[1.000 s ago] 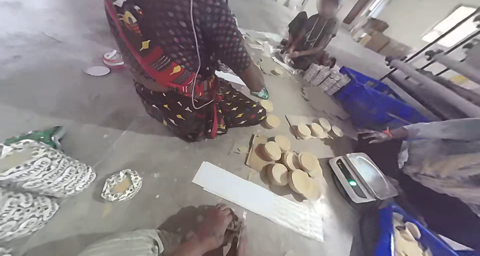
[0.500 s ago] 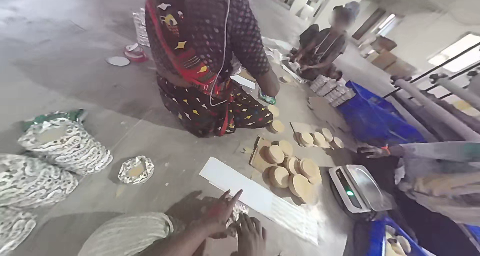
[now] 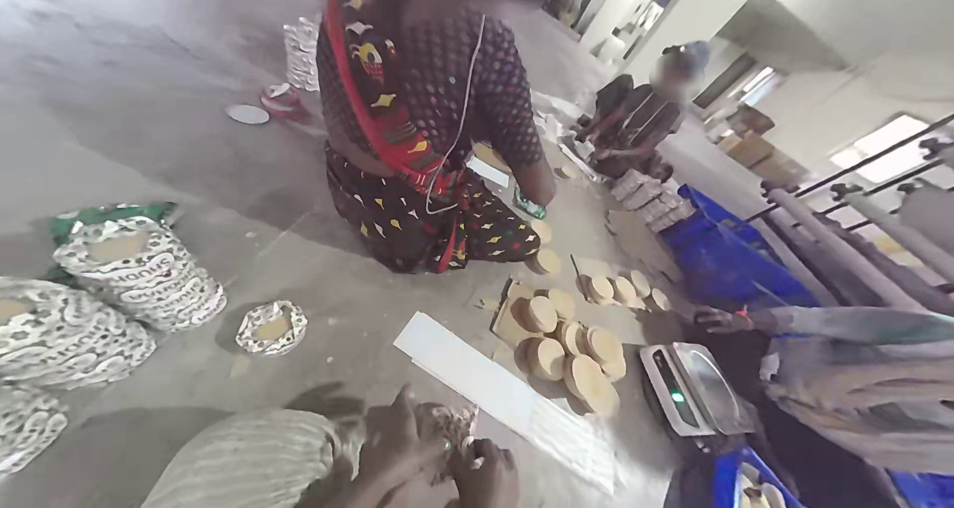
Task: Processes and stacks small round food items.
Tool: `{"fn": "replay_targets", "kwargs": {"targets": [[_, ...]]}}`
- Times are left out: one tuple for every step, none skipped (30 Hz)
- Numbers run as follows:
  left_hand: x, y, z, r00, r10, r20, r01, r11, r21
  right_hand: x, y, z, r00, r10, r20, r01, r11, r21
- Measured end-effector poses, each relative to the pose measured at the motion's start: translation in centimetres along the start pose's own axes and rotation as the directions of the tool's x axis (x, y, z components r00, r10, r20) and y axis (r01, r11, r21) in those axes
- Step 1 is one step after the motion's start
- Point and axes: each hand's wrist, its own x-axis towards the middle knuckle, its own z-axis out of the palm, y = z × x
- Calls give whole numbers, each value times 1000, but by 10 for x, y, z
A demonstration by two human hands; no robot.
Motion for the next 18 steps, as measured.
{"fn": "replay_targets", "kwargs": {"targets": [[-5, -9, 10, 997, -74, 25, 76, 986, -145, -6, 0, 6, 999, 34, 19, -33, 999, -11], [-6, -16, 21, 991, -118, 62, 129, 969, -210, -10, 2, 13, 999, 45, 21, -45, 999, -25], [-1, -20, 30, 985, -145, 98, 163, 964, -208, -12, 3, 18, 999, 46, 7, -46, 999, -28], [6, -20, 36, 981, -167, 103, 185, 962, -202, -11, -1, 18, 998, 56, 12, -56, 998, -11], [13, -21, 41, 978, -181, 101, 199, 956, -216, -11, -3, 15, 997, 71, 36, -72, 997, 19], [19, -22, 44, 976, -195, 100, 213, 950, -227, -10, 0, 12, 995, 74, 63, -79, 994, 71], [21, -22, 45, 973, -210, 94, 226, 945, -235, -7, 6, 12, 994, 65, 89, -78, 985, 151], [22, -19, 43, 970, -224, 90, 239, 943, -232, -1, 15, 15, 992, 47, 120, -79, 959, 273], [19, -15, 39, 967, -239, 84, 252, 939, -233, 5, 25, 21, 986, 31, 164, -99, 897, 430], [17, -13, 38, 966, -247, 80, 259, 937, -236, 12, 35, 28, 972, 30, 233, -162, 803, 573], [17, -13, 38, 967, -243, 72, 253, 937, -241, 18, 42, 33, 950, 16, 313, -234, 699, 676], [19, -15, 40, 970, -235, 68, 244, 935, -256, 22, 45, 33, 928, -12, 372, -287, 615, 735], [21, -16, 41, 971, -227, 71, 238, 933, -272, 26, 45, 29, 909, -33, 416, -325, 567, 757], [21, -17, 41, 973, -220, 71, 231, 933, -276, 29, 43, 23, 889, -36, 456, -362, 555, 749], [20, -17, 41, 975, -209, 69, 220, 938, -269, 31, 43, 18, 872, -28, 489, -393, 556, 733], [18, -16, 41, 977, -202, 70, 213, 943, -257, 32, 43, 16, 859, -11, 511, -420, 554, 719], [16, -15, 40, 978, -196, 68, 207, 949, -238, 32, 43, 14, 853, 11, 522, -442, 549, 710], [16, -13, 38, 979, -193, 71, 204, 955, -216, 32, 42, 13, 851, 34, 523, -456, 541, 706]]}}
